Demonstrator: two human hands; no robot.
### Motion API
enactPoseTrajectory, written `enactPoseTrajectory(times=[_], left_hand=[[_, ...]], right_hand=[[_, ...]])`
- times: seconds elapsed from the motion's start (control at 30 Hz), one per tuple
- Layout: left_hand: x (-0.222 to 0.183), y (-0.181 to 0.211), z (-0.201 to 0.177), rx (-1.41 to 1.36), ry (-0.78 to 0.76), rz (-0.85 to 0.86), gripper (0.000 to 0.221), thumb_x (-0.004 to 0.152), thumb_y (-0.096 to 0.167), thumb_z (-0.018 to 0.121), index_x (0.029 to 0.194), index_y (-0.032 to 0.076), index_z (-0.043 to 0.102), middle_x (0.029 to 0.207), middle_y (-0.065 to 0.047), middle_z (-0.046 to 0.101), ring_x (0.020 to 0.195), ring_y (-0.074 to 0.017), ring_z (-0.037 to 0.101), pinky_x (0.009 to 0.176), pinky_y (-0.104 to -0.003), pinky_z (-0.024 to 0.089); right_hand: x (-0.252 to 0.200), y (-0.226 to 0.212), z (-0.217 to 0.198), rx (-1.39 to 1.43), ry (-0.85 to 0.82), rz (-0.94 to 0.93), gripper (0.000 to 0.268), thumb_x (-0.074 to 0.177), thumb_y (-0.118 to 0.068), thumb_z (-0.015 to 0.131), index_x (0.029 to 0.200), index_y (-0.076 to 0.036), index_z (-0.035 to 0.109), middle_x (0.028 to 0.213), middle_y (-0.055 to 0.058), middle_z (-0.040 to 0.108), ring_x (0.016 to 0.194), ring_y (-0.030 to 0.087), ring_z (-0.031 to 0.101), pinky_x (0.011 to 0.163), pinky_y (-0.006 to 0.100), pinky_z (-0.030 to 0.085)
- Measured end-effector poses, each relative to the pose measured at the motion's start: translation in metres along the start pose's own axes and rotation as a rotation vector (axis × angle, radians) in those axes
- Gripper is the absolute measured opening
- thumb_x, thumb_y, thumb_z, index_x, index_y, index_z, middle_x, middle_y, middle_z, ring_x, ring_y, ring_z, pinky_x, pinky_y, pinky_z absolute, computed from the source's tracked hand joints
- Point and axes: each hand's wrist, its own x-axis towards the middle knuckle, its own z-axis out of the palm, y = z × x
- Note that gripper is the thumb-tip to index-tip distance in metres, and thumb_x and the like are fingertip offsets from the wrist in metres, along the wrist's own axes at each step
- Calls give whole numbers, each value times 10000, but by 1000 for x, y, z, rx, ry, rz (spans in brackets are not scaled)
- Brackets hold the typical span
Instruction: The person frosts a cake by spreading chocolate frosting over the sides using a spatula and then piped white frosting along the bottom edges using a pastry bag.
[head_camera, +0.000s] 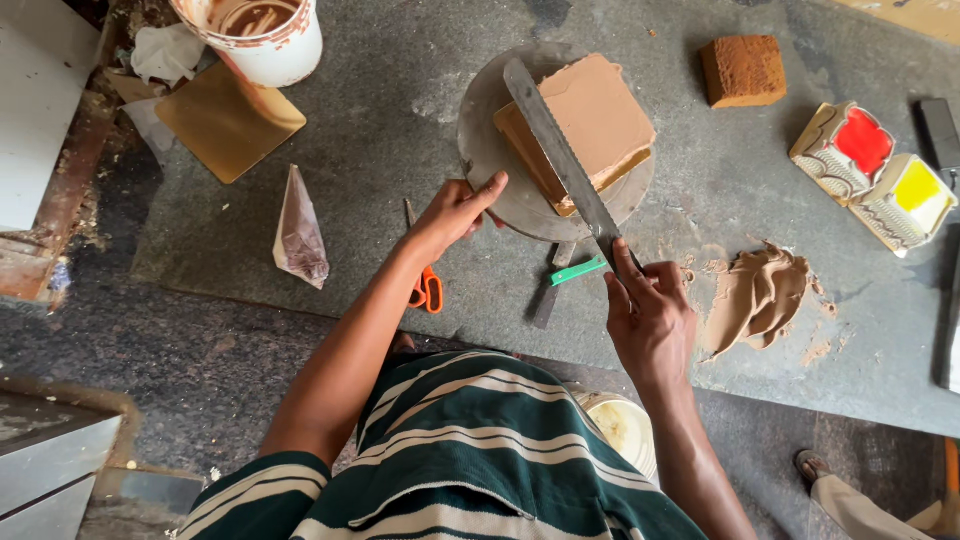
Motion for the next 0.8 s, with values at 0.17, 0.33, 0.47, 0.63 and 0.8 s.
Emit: enactPoseTrajectory(times=[0.17, 0.33, 0.47, 0.63, 0.8], left_hand=[[7, -13, 2, -14, 53, 22, 696, 847, 785, 595, 542, 209, 354, 472, 78, 304, 408, -62, 306, 404, -270, 232], [11, -31, 14, -176, 152, 30, 677, 816, 731, 698, 565, 230, 317, 494, 90, 347, 443, -50, 342, 421, -270, 243], [12, -38, 13, -197, 164, 52, 682, 828, 720, 713, 565, 220, 329, 512, 100, 343, 476, -38, 310, 446, -273, 214], [12, -37, 14, -138, 181, 31, 697, 801, 757, 677, 547, 217, 318, 489, 96, 321, 462, -40, 297, 436, -275, 199], [12, -37, 15, -165, 190, 61, 706, 789, 771, 686, 551, 218, 316, 497, 100, 317, 474, -36, 284, 437, -275, 188]], right_hand=[[2, -9, -3, -16, 7, -21, 415, 947, -130, 768, 1357, -170, 715, 910, 103, 629, 648, 181, 654, 524, 361, 525], [6, -4, -2, -34, 12, -56, 417, 961, -133, 763, 1372, -177, 709, 906, 112, 629, 640, 185, 651, 522, 364, 523], [7, -5, 3, -57, -29, -52, 405, 947, -137, 764, 1347, -184, 719, 901, 102, 647, 595, 169, 646, 482, 358, 520], [6, -6, 7, -74, -77, -35, 405, 940, -145, 768, 1341, -169, 718, 889, 88, 653, 555, 150, 627, 461, 347, 514], [6, -6, 7, -77, -73, -49, 411, 936, -140, 766, 1344, -168, 721, 869, 87, 634, 554, 149, 618, 467, 344, 502]])
